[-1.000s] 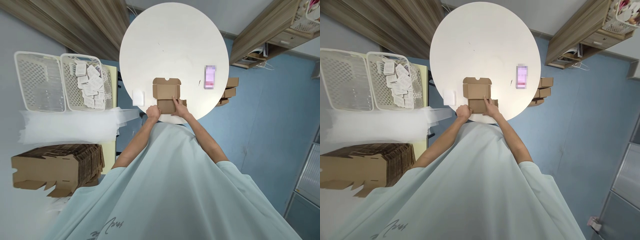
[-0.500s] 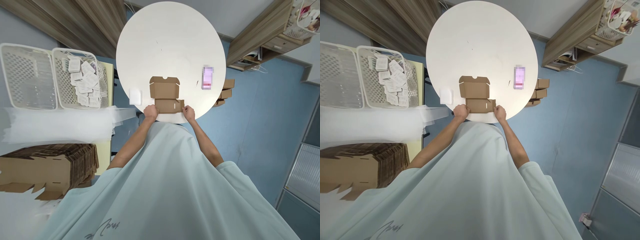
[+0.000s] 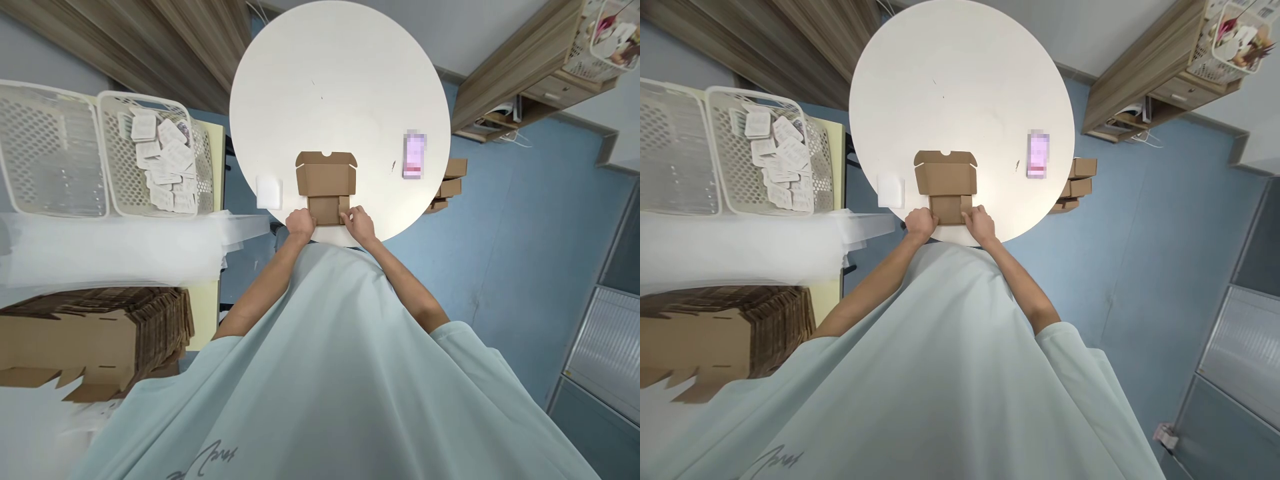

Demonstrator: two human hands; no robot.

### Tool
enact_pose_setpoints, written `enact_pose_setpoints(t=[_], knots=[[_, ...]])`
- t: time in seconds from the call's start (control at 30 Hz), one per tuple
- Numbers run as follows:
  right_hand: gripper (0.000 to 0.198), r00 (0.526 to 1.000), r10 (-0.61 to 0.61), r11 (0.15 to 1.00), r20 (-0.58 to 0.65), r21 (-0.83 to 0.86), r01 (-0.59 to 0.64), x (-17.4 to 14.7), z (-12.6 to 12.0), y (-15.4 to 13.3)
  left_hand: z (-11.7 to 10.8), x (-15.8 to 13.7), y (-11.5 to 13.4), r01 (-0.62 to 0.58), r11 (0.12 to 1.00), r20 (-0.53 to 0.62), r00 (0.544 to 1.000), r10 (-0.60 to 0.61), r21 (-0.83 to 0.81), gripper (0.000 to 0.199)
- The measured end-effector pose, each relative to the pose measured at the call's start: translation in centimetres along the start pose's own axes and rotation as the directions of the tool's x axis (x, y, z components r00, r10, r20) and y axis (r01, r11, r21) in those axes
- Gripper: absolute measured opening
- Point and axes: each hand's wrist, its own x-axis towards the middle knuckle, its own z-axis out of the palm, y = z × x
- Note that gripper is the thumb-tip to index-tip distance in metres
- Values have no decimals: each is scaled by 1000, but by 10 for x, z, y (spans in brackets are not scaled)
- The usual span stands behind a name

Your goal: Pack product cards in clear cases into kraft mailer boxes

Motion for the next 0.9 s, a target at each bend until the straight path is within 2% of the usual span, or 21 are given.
enact_pose_setpoints(t=[0.13,0.23,0.5,0.73,0.9], knots=[[23,996,84,995,-5,54,-84,15,1,7,-1,-1,1,10,1000,3,1000,-10,-7,36],[22,993,120,992,8,31,-120,23,3,11,-2,-2,0,7,999,10,1000,-7,-33,34],[25,987,162,980,22,-124,-158,23,1,0,-2,-4,0,8,1000,7,1000,-7,-21,34],[23,983,185,974,0,-136,-183,26,2,-1,1,-6,4,6,1000,5,1000,-6,-16,37],[24,988,151,981,-22,-122,-153,26,6,4,5,-7,1,-4,1000,-7,1000,4,-28,36]])
